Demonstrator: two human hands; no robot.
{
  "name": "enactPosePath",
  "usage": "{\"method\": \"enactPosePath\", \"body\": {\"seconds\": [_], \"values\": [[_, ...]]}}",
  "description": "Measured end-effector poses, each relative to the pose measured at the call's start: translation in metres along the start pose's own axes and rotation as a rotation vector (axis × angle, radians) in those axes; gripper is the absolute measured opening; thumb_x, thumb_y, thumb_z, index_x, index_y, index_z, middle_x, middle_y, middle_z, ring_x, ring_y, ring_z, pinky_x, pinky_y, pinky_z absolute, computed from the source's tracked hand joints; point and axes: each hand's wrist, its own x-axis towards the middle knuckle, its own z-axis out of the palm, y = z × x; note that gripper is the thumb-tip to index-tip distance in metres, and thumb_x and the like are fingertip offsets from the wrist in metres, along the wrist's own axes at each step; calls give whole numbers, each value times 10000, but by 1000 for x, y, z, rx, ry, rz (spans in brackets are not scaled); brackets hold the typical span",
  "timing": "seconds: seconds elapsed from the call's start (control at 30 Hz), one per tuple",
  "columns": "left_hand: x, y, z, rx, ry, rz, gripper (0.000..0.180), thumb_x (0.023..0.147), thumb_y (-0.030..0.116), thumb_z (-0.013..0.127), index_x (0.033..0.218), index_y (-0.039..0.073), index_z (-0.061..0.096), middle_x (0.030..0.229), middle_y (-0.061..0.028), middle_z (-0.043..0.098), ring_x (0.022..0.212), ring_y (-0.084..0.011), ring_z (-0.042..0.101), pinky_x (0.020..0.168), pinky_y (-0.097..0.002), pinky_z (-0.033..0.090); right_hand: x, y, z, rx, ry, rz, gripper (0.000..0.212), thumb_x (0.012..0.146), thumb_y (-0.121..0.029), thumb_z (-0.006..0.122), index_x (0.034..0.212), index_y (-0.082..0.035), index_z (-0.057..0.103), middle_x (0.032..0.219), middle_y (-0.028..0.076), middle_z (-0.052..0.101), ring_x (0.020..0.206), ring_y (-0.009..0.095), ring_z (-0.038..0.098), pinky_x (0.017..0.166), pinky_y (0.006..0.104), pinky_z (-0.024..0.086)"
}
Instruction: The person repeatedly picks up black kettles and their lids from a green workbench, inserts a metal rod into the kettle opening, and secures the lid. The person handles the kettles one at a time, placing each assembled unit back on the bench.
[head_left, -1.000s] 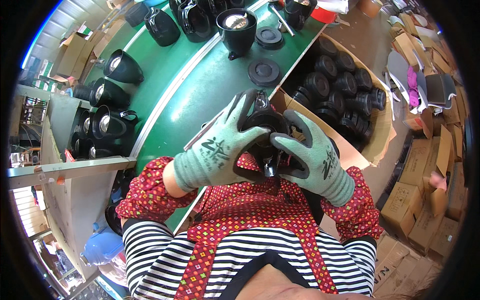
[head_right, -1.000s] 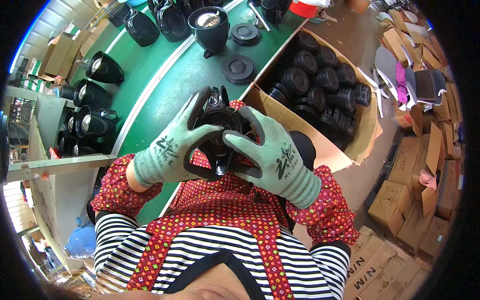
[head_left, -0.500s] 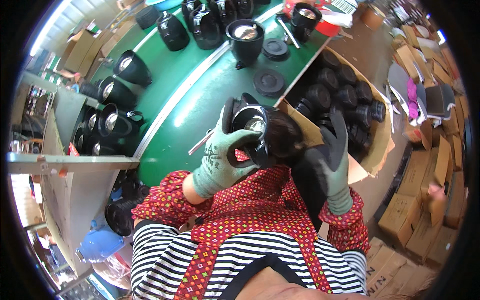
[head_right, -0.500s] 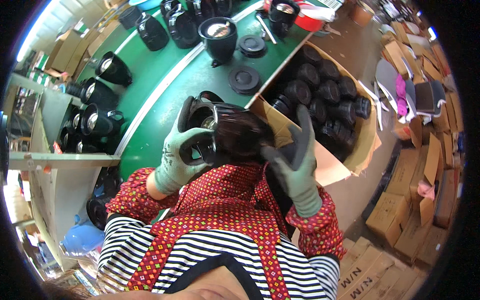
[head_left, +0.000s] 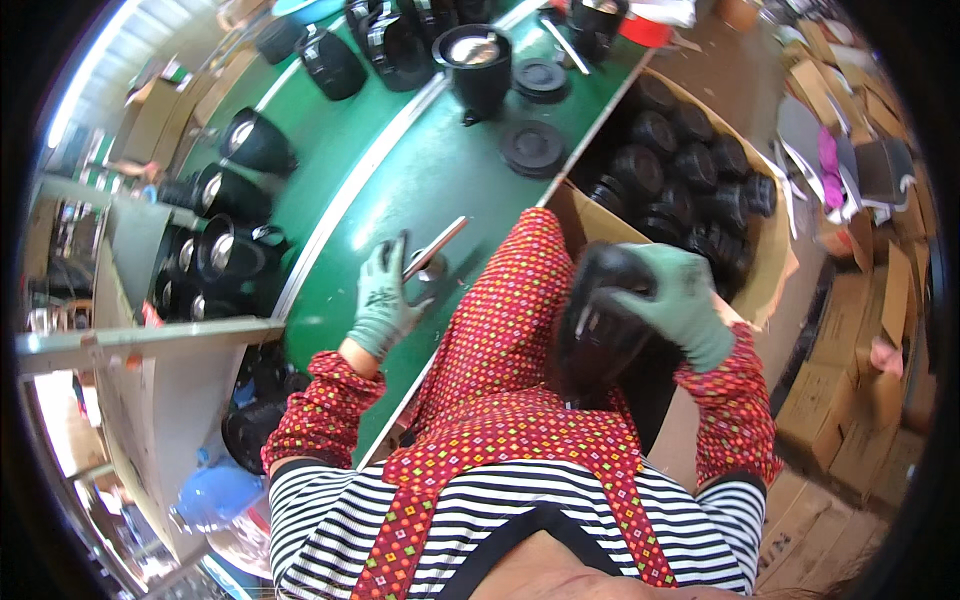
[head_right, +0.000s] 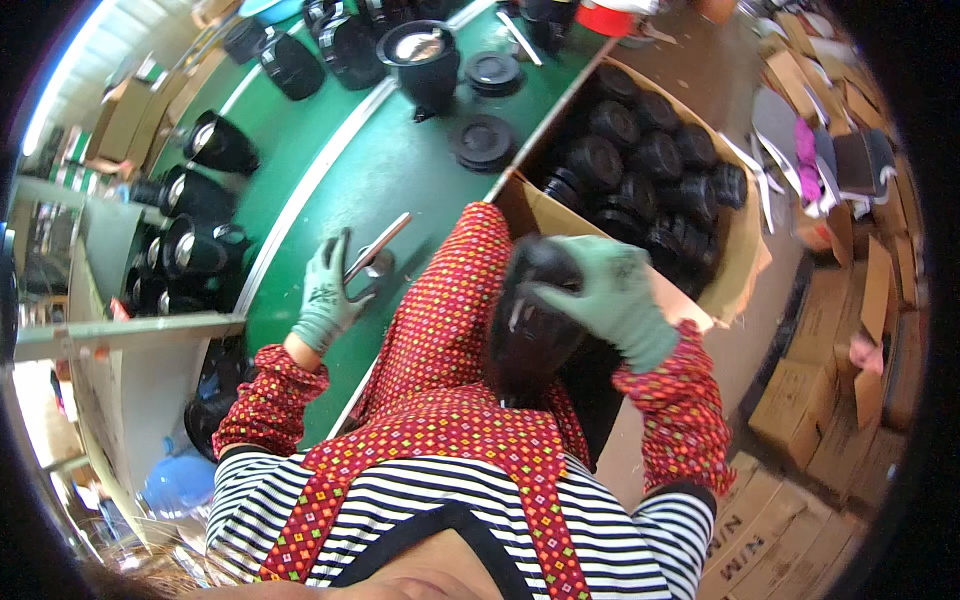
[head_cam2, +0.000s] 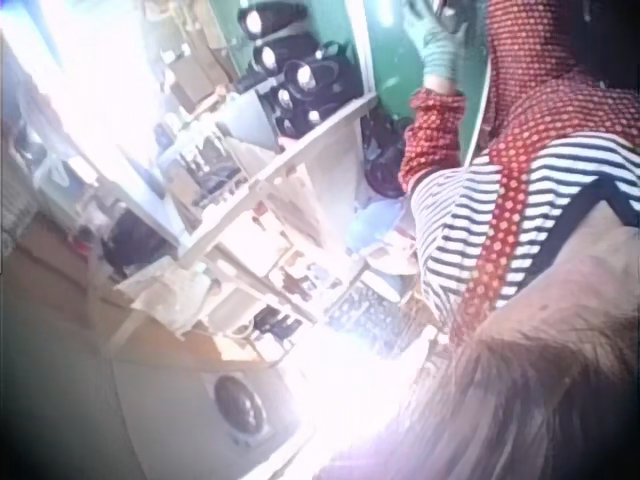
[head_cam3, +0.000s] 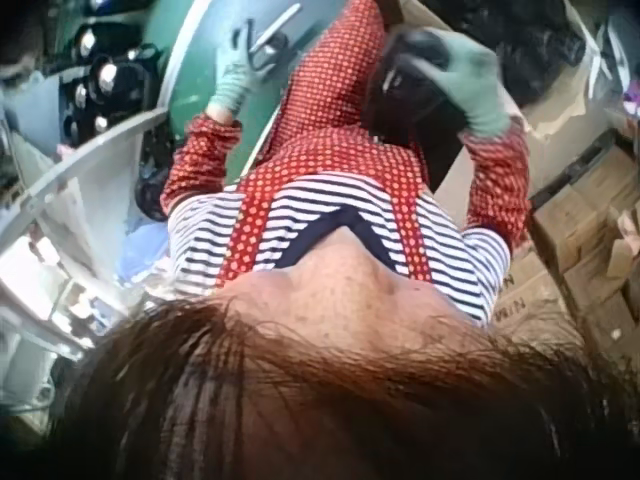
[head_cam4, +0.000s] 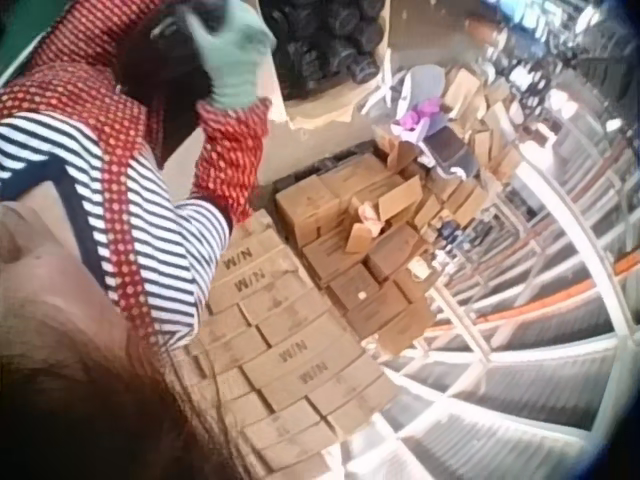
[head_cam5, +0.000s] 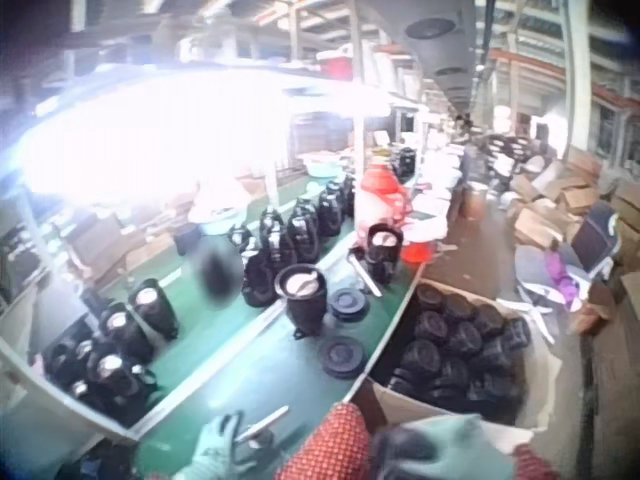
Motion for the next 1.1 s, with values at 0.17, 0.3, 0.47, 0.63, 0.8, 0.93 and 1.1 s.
{"method": "enactPosePath", "body": {"seconds": [0.17,0.3,0.47,0.63,0.8,0.93,1.1], "values": [[9,-46,14,-194,-492,-133,1072,853,225,846,1715,252,209,1362,-292,598,1118,-466,675,955,-493,573,-8,-35,46,-300,-173,113,590,882,-555,762,1234,-87,693,1130,159,581,1079,340,603,854,475,520],[15,-40,12,-656,-470,-158,831,908,96,779,1651,150,411,1428,-256,643,1285,-377,666,1057,-437,542,-17,-44,29,-86,-141,-64,602,908,-348,725,1417,-45,617,1174,200,603,1076,373,580,920,508,481],[67,50,-58,-972,-444,-183,676,972,5,711,1604,25,472,1370,-51,690,818,-56,536,710,-223,473,20,-13,-11,421,-169,-71,475,925,-198,671,1367,-27,694,1306,221,662,1157,403,619,1048,493,471],[116,123,-128,-1055,-567,-8,673,974,50,698,1598,-32,458,1248,-90,702,844,-78,612,764,-260,512,98,18,1,5,116,-401,514,842,-235,743,1333,-84,714,1298,167,673,1248,405,604,1180,565,382],[154,161,-161,-775,-604,292,653,949,289,699,1496,-48,576,1165,-212,713,993,-282,708,871,-374,559,80,74,49,397,-16,-313,218,992,-258,671,1078,-90,780,992,115,741,971,322,679,993,453,482],[170,175,-123,-972,-400,798,506,983,323,577,1306,-50,691,1200,-255,696,1165,-408,666,1060,-543,472,61,93,64,600,-150,-216,254,1047,-226,622,1237,-82,708,1217,141,701,1160,365,641,1085,465,462],[140,212,-103,-1045,-590,780,502,859,318,690,1281,48,708,1179,-173,666,1150,-378,618,1108,-561,422,46,108,104,537,-53,-360,349,1066,-236,620,1361,-50,626,1385,202,620,1314,391,586,1175,476,423]]}}
